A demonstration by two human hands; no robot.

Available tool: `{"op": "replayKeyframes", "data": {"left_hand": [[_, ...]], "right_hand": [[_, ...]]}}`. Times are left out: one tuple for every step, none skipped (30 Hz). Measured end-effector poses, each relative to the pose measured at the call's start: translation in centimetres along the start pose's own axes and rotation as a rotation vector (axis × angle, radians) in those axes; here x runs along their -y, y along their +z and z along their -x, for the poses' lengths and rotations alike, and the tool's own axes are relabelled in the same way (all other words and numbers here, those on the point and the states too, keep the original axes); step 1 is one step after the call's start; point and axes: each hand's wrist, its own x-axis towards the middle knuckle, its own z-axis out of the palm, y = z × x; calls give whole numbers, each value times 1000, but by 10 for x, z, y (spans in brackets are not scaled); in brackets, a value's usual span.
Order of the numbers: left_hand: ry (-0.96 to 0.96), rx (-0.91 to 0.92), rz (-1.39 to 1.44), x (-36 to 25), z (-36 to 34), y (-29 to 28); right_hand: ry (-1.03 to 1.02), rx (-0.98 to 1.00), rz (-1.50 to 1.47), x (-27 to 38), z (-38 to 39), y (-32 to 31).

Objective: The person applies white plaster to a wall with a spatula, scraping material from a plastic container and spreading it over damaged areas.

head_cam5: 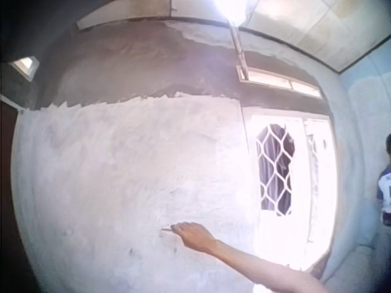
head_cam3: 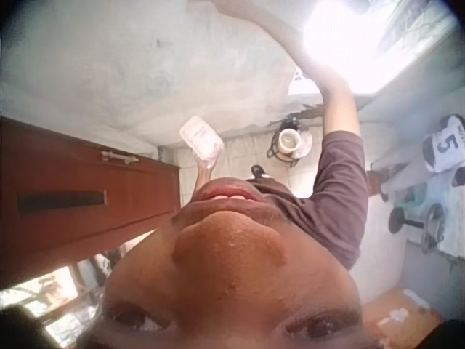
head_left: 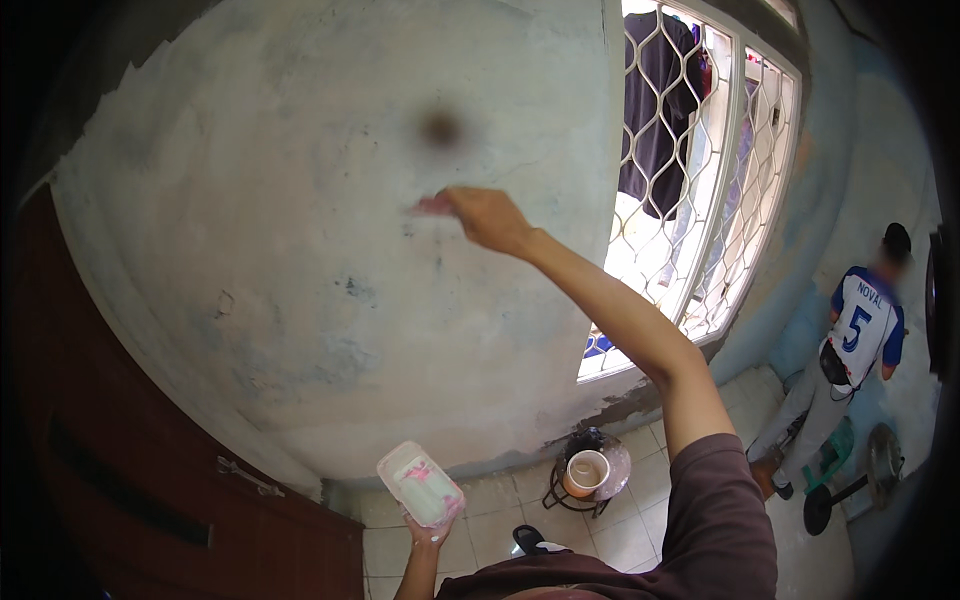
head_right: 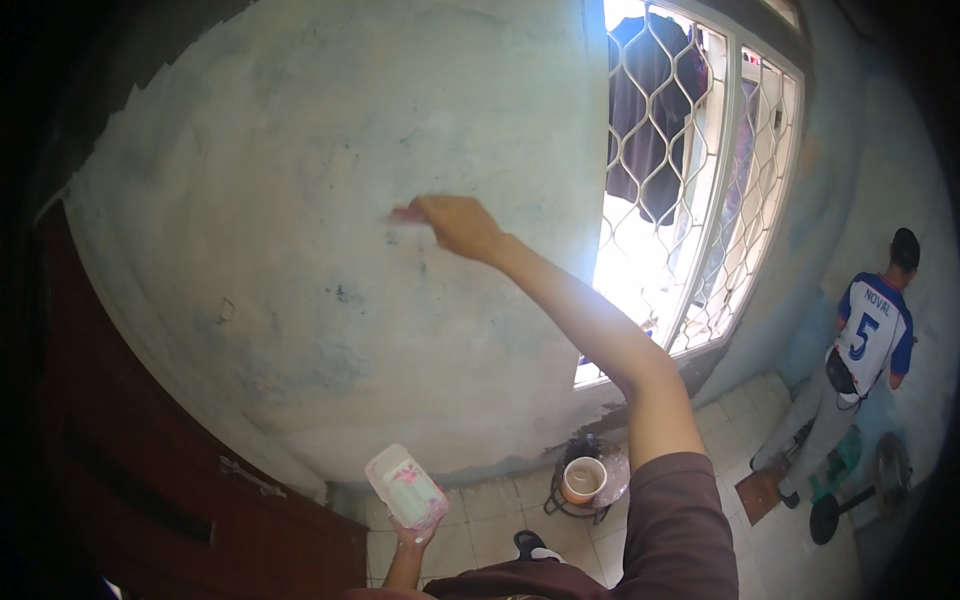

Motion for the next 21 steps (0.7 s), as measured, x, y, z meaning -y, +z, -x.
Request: {"op": "replayKeyframes", "data": {"left_hand": [[-15,34,1,1,5,2],[-22,62,1,-1,14,4],[-11,65,5,-4,18,-1],[-18,72,7,-2,19,-4],[-2,54,10,-2,16,-13],[3,55,19,-1,13,-15],[-5,62,26,4,8,-15],[-23,83,41,11,6,-12],[-20,96,56,12,9,-7],[3,93,69,13,12,2],[21,91,82,17,13,11],[48,90,93,17,13,18],[56,93,94,17,9,21],[60,97,95,19,5,25],[76,100,93,15,1,28],[133,80,104,9,-6,26],[178,61,119,8,-17,18],[175,77,124,15,-23,19],[163,93,132,27,-27,32],[124,151,128,35,-33,47],[80,211,127,48,-37,64]], "right_hand": [[101,-62,-161,-5,-5,-15],[226,-249,-194,-8,-18,-32],[352,-436,-229,-16,-34,-50],[491,-558,-361,-49,-46,-70],[599,-611,-228,-88,-54,-85],[654,-659,-294,-118,-61,-102],[654,-720,-257,-157,-66,-121],[652,-777,-220,-188,-68,-134],[656,-760,-234,-199,-74,-137],[655,-746,-256,-204,-84,-141],[654,-732,-270,-209,-90,-146],[706,-676,-147,-207,-98,-147],[755,-619,-23,-203,-104,-149],[802,-559,105,-200,-109,-153],[783,-532,136,-188,-114,-156],[765,-505,166,-170,-118,-162],[726,-491,206,-165,-121,-169],[690,-473,261,-164,-119,-177],[636,-464,320,-174,-113,-187],[582,-455,376,-183,-107,-195],[585,-424,417,-199,-104,-204]]}}
